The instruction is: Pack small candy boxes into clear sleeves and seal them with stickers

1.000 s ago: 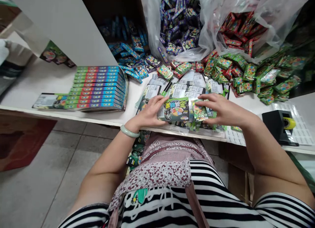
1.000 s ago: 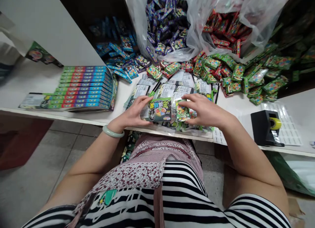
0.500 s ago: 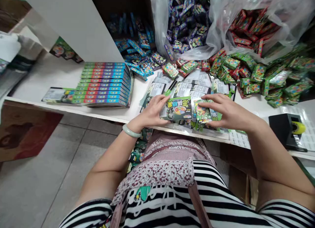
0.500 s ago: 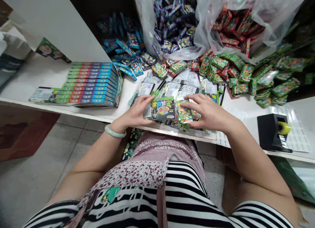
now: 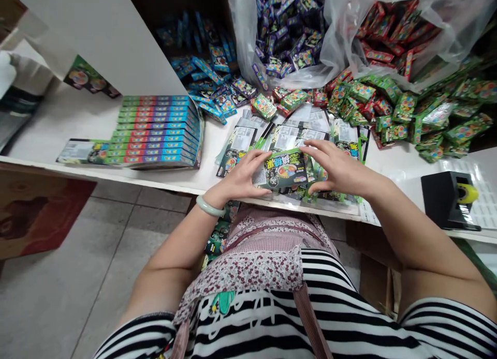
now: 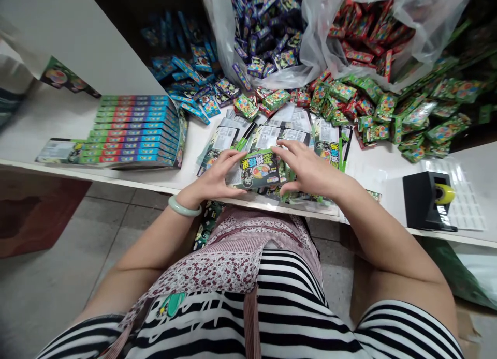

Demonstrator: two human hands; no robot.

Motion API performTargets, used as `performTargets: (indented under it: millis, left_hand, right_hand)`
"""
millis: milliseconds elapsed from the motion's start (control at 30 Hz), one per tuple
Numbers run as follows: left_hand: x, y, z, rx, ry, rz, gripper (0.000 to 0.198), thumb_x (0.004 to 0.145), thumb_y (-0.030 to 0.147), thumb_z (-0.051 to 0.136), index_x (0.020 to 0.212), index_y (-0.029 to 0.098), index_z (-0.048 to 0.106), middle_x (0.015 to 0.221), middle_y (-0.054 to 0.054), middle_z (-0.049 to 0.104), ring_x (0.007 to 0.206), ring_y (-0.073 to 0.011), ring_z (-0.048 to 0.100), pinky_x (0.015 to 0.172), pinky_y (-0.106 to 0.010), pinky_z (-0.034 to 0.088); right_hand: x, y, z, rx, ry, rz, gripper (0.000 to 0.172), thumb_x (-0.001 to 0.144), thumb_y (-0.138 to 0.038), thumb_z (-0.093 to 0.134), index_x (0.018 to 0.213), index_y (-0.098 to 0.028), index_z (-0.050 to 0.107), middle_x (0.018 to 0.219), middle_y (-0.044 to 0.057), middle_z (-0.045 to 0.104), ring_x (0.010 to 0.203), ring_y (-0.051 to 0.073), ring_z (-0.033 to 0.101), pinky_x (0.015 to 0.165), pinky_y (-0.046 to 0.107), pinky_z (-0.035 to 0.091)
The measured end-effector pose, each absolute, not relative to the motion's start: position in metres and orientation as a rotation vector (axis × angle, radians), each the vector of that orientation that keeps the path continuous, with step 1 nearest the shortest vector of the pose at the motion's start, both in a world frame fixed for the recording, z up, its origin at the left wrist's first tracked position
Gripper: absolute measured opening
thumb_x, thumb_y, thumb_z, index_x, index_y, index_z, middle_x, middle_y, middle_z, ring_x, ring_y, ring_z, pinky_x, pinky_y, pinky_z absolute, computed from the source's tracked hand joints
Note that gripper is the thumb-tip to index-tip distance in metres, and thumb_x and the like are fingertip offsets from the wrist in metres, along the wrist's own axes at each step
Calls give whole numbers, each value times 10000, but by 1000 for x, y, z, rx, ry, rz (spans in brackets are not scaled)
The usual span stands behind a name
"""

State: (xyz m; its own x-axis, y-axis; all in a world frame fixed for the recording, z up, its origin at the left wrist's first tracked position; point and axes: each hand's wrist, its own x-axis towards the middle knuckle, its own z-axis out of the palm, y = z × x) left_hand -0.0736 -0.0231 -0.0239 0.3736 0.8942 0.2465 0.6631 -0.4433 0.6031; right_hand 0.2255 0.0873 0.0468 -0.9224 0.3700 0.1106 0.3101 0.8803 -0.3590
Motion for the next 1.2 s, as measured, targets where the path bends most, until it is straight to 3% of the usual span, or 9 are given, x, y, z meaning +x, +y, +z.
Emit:
performTargets:
  millis: [67,167,233,433,533,700,867,1067,1200]
  left_hand:
    - [-75,-25,-24,2219,1411,825,1032,734,475,829,1582,265,279,1410,-142,423,1326,-355,474,1140,-564,428]
    - [-76,-28,-27,2215,1494,831,1050,721,466,838,1582,272,268,1397,-135,430,1308,-353,483,1125,-570,439]
    - [-74,-28,-30,2230,1520,811,1052,712,451,843,1577,259,277,1388,-140,441,1295,-361,488,1112,-574,449]
    - [-65,-26,-36,2244,1581,745,1046,714,430,834,1573,246,267,1391,-152,445,1283,-371,497,1096,-577,461]
    - [-66,-25,-34,2224,1609,762,1046,707,410,830,1567,226,265,1383,-161,453,1298,-380,485,1113,-584,445]
    - [-85,-28,-24,2121,1697,917,974,740,376,793,1556,236,280,1371,-139,451,1306,-354,483,1141,-567,435]
    - [-98,-30,-17,2042,1734,969,996,752,385,804,1570,261,250,1390,-129,421,1348,-346,458,1177,-565,404]
    - [-109,-35,-25,1996,1801,986,1003,767,392,802,1582,282,228,1395,-129,417,1345,-343,456,1171,-563,413]
    - [-120,-35,-27,1998,1780,1016,1014,771,439,802,1590,287,223,1396,-130,419,1342,-341,456,1170,-560,416]
  right_hand:
    - [221,77,38,-550,-2733,511,791,828,-549,740,1470,-187,452,1464,203,533,1381,380,468,1118,583,416]
    - [213,62,23,-724,-2529,476,433,943,-462,616,1306,-230,578,1266,143,680,1347,357,516,1138,614,367]
    - [206,56,11,-869,-2410,543,303,969,-388,570,1224,-233,620,1205,128,714,1358,357,517,1147,639,339]
    - [188,62,-2,-998,-2070,1330,359,927,-428,578,1233,-243,619,1210,107,727,1147,278,677,989,529,535]
    - [181,73,9,-927,-2105,1414,335,903,-449,614,1179,-268,669,1217,81,736,1120,255,689,983,493,545]
    - [160,145,22,-944,-2111,1031,295,908,-391,609,1137,-244,723,1122,54,770,1075,238,700,1007,437,512]
    - [86,229,9,-1286,-2530,463,290,937,-294,554,1107,-169,754,1186,126,750,1159,292,644,1028,428,434]
    - [27,254,-14,-1699,-2562,16,704,842,-504,694,1326,-5,585,1390,304,577,1279,407,503,1056,537,344]
    - [32,257,-21,-1619,-2518,-23,561,839,-402,690,1238,-12,634,1287,305,641,1211,403,546,1020,539,371]
